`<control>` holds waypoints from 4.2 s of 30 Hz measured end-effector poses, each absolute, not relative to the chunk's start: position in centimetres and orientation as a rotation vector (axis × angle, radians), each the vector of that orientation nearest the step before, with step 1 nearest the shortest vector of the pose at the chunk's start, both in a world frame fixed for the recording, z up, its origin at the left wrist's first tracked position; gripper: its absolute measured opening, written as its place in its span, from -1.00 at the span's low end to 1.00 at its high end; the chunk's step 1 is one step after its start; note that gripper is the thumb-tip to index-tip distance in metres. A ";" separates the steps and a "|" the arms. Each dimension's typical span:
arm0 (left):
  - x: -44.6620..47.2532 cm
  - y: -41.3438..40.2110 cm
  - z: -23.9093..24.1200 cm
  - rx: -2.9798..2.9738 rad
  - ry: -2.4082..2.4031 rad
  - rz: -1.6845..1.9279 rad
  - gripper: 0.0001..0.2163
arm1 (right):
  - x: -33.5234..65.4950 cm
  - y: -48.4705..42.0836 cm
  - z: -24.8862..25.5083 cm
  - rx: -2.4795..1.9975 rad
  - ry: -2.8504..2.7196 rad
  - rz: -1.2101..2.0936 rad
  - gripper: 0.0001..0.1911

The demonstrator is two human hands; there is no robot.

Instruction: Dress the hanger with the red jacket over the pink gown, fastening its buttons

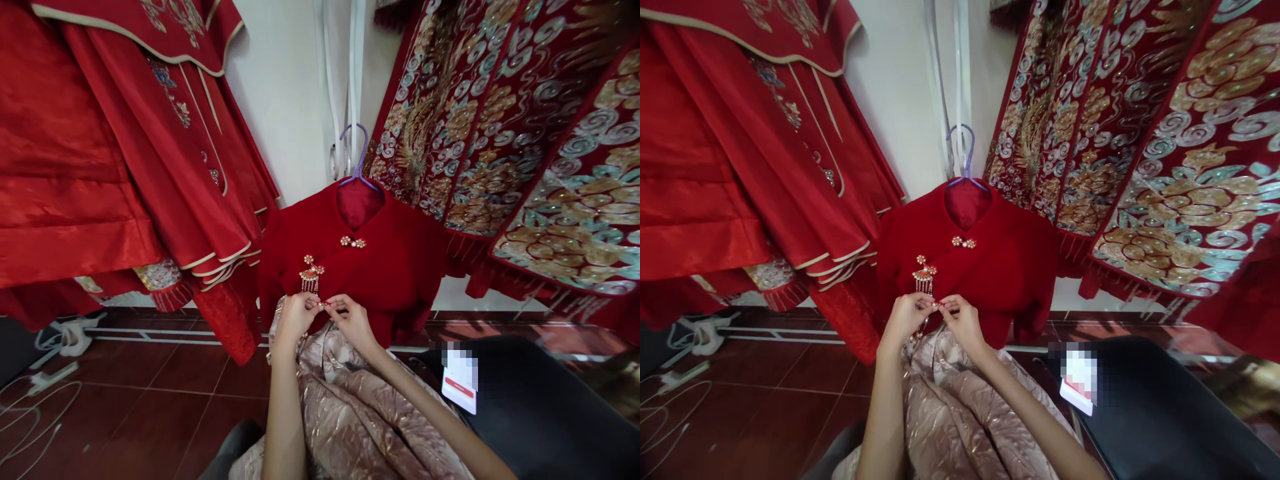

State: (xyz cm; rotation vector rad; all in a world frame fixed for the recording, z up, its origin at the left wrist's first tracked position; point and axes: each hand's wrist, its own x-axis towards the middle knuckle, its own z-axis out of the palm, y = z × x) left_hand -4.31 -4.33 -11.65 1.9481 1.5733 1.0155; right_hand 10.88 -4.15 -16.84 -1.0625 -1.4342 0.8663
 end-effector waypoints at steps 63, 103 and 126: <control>2.9 0.4 -0.1 3.171 1.257 0.749 -0.78 | 24.6 -6.5 -11.2 -0.768 -1.479 1.527 -0.61; 2.1 2.1 1.4 3.167 1.025 0.928 -0.83 | 23.4 -7.0 -7.7 -0.857 -1.549 0.825 -0.78; 2.7 1.9 2.2 3.495 0.997 0.756 -0.77 | 24.6 -7.8 -8.5 -0.914 -1.608 0.958 -0.77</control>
